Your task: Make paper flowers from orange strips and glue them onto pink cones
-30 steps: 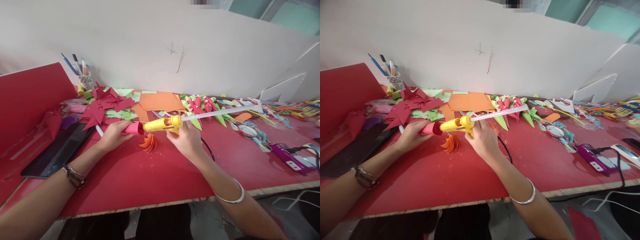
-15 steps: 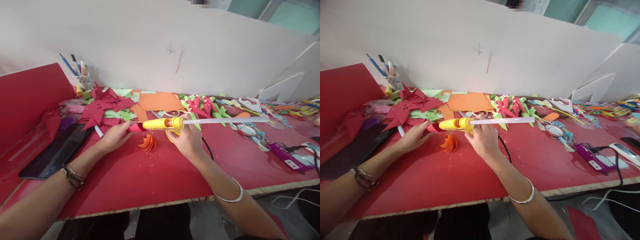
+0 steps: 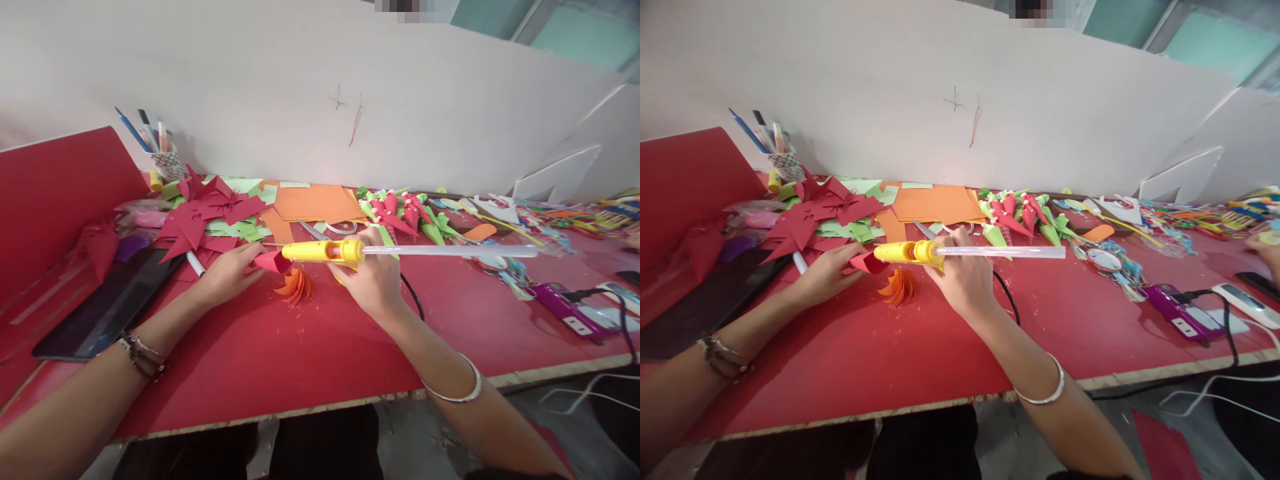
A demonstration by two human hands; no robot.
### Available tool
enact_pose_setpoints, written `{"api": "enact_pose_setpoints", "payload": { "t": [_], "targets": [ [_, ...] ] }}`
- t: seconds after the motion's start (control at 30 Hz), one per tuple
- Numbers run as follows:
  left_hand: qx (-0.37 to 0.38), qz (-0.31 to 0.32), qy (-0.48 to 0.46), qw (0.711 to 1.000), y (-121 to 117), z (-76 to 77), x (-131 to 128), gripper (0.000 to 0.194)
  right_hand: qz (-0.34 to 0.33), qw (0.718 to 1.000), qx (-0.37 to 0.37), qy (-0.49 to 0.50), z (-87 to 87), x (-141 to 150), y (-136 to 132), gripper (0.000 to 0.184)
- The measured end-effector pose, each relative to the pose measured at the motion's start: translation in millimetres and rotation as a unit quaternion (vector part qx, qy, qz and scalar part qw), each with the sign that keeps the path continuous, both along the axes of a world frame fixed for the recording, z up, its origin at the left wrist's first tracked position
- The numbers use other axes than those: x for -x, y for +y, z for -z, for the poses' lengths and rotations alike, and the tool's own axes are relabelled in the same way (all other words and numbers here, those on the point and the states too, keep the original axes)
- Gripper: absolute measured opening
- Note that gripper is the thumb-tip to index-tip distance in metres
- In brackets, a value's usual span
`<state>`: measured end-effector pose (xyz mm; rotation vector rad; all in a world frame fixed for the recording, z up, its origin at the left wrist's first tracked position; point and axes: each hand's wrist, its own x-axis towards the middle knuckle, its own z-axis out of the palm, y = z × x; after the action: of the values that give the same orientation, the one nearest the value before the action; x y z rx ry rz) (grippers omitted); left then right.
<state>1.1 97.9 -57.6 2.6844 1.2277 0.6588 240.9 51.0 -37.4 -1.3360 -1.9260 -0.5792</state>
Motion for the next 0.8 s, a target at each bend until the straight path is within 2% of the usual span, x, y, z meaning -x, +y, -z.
{"api": "enact_pose_setpoints", "payload": {
  "t": [0.27,0.43,0.8],
  "targets": [
    [-0.033,-0.045,0.021,0.998,-0.7,1.9,0.7,0.014,0.015,1.0,0.016,-0.021,4.9,-1.2,2.1,0.014],
    [-0.049,-0.051,0.017,0.997,0.2,3.2,1.8,0.012,0.019,0.999,0.036,-0.029,7.6,-1.3,2.9,0.017],
    [-0.074,-0.063,0.039,0.995,1.8,3.1,3.6,0.012,0.028,0.996,0.07,-0.05,9.6,-1.8,4.2,0.031]
  ]
}}
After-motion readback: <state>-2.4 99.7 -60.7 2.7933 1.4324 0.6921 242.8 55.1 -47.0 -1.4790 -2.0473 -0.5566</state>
